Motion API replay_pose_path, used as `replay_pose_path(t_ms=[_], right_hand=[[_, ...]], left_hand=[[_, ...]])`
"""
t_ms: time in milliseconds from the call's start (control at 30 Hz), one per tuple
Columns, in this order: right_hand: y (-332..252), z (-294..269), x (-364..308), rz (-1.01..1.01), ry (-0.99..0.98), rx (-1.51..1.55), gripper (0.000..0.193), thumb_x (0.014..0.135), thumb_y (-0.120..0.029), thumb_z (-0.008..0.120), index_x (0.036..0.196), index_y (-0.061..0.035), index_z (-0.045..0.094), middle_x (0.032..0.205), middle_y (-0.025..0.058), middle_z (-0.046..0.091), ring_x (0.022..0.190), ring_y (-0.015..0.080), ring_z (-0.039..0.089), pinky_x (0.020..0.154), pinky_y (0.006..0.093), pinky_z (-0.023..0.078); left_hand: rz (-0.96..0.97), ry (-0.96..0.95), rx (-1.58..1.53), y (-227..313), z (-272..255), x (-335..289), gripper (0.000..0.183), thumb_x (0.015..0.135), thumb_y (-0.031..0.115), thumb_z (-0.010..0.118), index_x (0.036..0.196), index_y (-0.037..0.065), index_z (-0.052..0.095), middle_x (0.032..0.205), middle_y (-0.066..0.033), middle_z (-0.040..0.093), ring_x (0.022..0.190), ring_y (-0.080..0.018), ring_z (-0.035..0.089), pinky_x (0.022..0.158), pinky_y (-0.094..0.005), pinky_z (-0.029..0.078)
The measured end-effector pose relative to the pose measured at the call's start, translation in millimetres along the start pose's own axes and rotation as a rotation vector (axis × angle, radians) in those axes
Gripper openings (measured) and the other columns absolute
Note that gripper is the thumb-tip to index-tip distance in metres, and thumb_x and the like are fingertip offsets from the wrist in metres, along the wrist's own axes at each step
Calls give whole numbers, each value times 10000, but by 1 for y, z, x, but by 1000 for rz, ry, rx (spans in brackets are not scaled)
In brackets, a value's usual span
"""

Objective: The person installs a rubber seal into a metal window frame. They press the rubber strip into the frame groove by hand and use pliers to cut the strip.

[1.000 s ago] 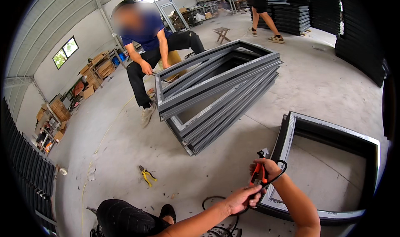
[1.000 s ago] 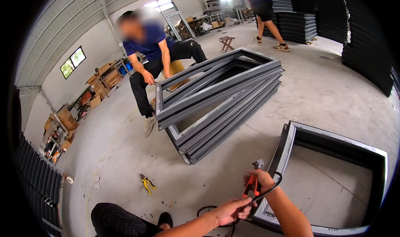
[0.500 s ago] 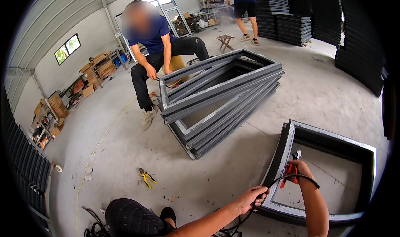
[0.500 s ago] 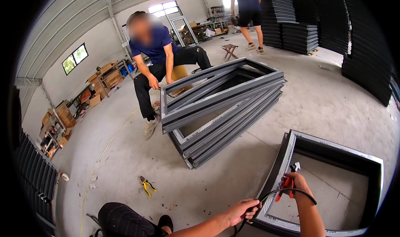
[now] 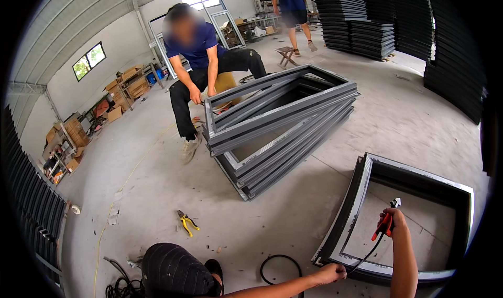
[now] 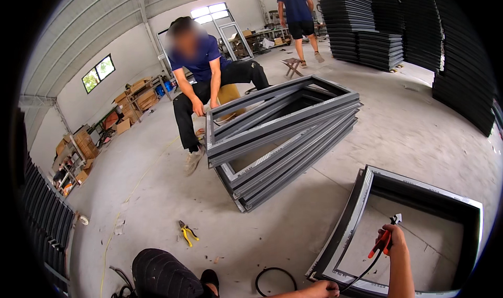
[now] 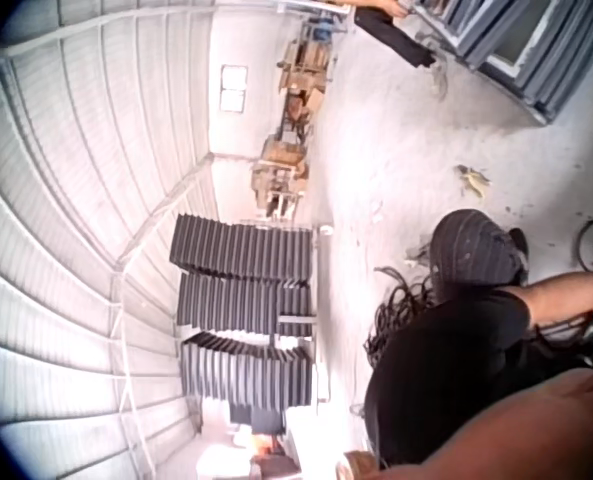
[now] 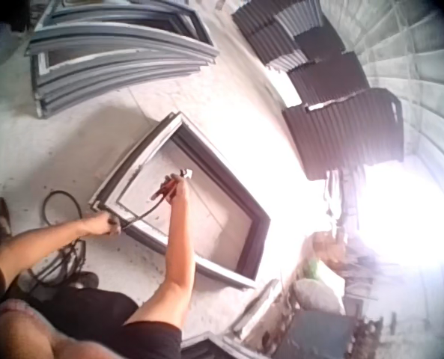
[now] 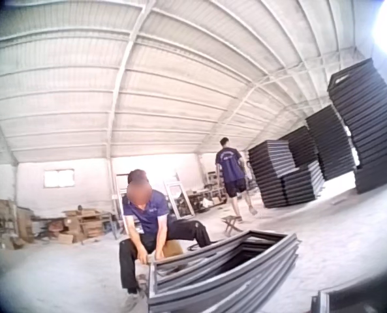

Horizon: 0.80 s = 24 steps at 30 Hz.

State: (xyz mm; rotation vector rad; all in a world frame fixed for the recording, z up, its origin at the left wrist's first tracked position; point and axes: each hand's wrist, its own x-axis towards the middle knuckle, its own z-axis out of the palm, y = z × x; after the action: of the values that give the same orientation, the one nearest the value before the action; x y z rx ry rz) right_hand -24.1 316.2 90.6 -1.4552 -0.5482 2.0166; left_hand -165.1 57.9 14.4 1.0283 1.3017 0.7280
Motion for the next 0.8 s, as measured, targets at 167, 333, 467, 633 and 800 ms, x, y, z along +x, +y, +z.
replay_pose_path(t_ms=[167, 333, 467, 633, 800], right_hand=[[6, -20, 20, -537, 221, -225, 142, 832, -105, 557, 952, -42, 517, 718, 60, 557, 592, 154, 530, 536, 312, 454], [-11, -26, 14, -902, 227, -308, 159, 839, -70, 534, 997, -50, 536, 690, 0, 487, 556, 75, 450, 487, 237, 373], [-6, 22, -54, -521, -71, -724, 190, 845, -84, 583, 1026, -31, 564, 735, 45, 562, 592, 103, 502, 498, 249, 404], [54, 66, -98, -403, -482, -1116, 288, 855, -198, 638, 1062, -4, 590, 812, 98, 620, 751, 172, 597, 664, 327, 483], [72, 94, -125, -594, -523, -1240, 307, 851, -226, 636, 1032, 7, 552, 843, 184, 623, 788, 354, 597, 723, 412, 472]], left_hand=[[30, 218, -119, 24, -19, -10, 204, 917, 241, 591, 887, 44, 637, 690, -2, 605, 586, -92, 555, 560, -261, 443], [101, 320, -341, 64, -63, -21, 213, 958, 267, 577, 920, 62, 623, 731, 31, 587, 611, -40, 498, 553, -202, 420], [379, 546, -176, 97, -83, -21, 179, 961, 206, 572, 918, 37, 609, 727, 21, 585, 640, -39, 499, 588, -204, 413], [499, 684, -1, 122, -102, -31, 143, 947, 128, 579, 930, -13, 585, 731, -37, 603, 665, -79, 562, 625, -244, 459], [500, 830, 284, 122, -110, -41, 114, 901, 81, 608, 944, -23, 597, 778, -118, 631, 678, -228, 612, 620, -321, 480]])
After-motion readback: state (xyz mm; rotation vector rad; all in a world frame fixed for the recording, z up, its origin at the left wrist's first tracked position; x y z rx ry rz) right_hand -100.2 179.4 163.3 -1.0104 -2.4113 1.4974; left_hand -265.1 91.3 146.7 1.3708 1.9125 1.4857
